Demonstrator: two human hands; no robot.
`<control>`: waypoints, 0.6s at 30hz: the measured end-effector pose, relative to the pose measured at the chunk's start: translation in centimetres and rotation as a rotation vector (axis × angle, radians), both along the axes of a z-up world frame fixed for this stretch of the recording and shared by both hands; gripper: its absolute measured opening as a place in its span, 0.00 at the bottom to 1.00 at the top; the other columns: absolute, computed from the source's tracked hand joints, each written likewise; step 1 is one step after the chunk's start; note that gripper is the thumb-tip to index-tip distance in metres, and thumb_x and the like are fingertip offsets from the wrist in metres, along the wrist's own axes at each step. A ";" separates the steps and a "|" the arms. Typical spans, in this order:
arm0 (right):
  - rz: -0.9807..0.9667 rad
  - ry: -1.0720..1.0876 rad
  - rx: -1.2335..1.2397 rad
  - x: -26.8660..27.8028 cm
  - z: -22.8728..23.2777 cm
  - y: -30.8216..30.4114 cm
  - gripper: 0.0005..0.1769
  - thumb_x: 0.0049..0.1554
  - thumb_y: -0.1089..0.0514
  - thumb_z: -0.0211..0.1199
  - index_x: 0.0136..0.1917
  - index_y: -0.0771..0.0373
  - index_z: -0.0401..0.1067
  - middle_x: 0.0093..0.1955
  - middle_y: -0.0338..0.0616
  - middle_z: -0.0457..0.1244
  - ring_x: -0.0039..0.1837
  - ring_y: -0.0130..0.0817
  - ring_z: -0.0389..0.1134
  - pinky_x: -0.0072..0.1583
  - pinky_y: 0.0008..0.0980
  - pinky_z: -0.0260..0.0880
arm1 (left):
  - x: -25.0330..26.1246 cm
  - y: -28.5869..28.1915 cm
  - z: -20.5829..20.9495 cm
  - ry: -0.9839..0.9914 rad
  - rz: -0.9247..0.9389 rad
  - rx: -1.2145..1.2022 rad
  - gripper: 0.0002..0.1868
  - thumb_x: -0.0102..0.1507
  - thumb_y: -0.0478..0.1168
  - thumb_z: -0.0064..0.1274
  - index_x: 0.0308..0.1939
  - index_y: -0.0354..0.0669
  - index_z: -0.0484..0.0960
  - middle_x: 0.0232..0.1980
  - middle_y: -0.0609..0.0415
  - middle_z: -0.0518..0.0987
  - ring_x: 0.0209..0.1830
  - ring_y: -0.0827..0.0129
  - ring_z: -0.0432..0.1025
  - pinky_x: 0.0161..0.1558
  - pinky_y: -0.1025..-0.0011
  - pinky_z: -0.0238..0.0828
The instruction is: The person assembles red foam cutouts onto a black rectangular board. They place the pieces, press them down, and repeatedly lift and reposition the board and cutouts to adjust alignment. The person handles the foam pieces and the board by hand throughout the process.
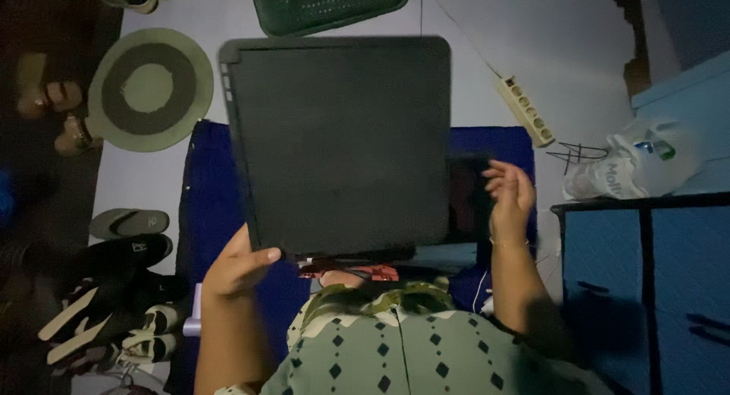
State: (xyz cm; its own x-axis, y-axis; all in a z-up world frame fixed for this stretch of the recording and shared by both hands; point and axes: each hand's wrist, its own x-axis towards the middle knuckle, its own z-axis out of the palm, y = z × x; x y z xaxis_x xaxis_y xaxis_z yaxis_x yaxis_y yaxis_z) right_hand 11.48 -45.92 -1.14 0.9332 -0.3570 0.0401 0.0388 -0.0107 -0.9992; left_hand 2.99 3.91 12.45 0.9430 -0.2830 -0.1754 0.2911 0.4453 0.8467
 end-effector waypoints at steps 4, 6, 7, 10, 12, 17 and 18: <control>0.578 -0.185 0.572 -1.1 8.8 4.3 0.44 0.67 0.34 0.58 0.78 0.72 0.60 0.64 0.52 0.65 0.61 0.34 0.67 0.59 0.30 0.68 | 0.2 -0.4 -0.3 0.034 -0.033 0.108 0.43 0.54 0.30 0.57 0.73 0.23 0.60 0.70 0.34 0.72 0.70 0.49 0.68 0.70 0.55 0.58; 0.753 -0.201 0.513 -2.6 12.0 6.3 0.48 0.63 0.42 0.65 0.83 0.69 0.48 0.73 0.56 0.61 0.72 0.39 0.65 0.71 0.36 0.66 | -0.1 -0.8 -0.3 0.042 -0.054 0.032 0.44 0.56 0.32 0.58 0.74 0.23 0.59 0.70 0.34 0.70 0.71 0.50 0.65 0.71 0.55 0.57; 0.730 -0.152 0.450 -3.3 13.1 7.4 0.50 0.61 0.47 0.67 0.83 0.69 0.44 0.74 0.58 0.59 0.73 0.42 0.63 0.73 0.39 0.64 | -0.2 -0.9 -0.3 0.046 -0.064 -0.006 0.44 0.56 0.33 0.59 0.74 0.23 0.58 0.71 0.34 0.69 0.71 0.50 0.64 0.71 0.55 0.56; 0.660 -0.039 0.284 -4.5 15.1 9.9 0.56 0.56 0.61 0.71 0.84 0.69 0.36 0.78 0.60 0.53 0.78 0.46 0.56 0.76 0.44 0.57 | -0.2 -1.3 -0.2 0.070 -0.039 0.014 0.45 0.56 0.37 0.61 0.73 0.24 0.60 0.66 0.31 0.73 0.68 0.46 0.69 0.66 0.55 0.65; 0.618 0.013 0.208 -5.3 15.6 10.9 0.57 0.53 0.67 0.69 0.83 0.68 0.35 0.81 0.56 0.48 0.80 0.44 0.53 0.77 0.43 0.56 | -0.3 -1.3 0.0 0.163 -0.031 -0.008 0.46 0.55 0.38 0.62 0.74 0.30 0.58 0.63 0.36 0.73 0.61 0.49 0.71 0.55 0.55 0.71; 0.546 0.064 0.327 -6.4 15.4 12.3 0.54 0.54 0.70 0.67 0.84 0.70 0.39 0.79 0.56 0.53 0.78 0.43 0.56 0.76 0.42 0.57 | -0.5 -2.5 0.4 0.165 0.085 0.102 0.44 0.58 0.39 0.61 0.74 0.32 0.59 0.55 0.37 0.76 0.48 0.54 0.76 0.44 0.60 0.79; 0.521 0.089 0.371 -6.5 15.5 12.5 0.54 0.53 0.70 0.66 0.84 0.70 0.40 0.78 0.56 0.54 0.77 0.43 0.58 0.75 0.43 0.59 | -0.4 -2.8 0.6 0.183 0.121 0.104 0.44 0.58 0.39 0.61 0.74 0.33 0.59 0.55 0.38 0.76 0.47 0.55 0.77 0.43 0.60 0.79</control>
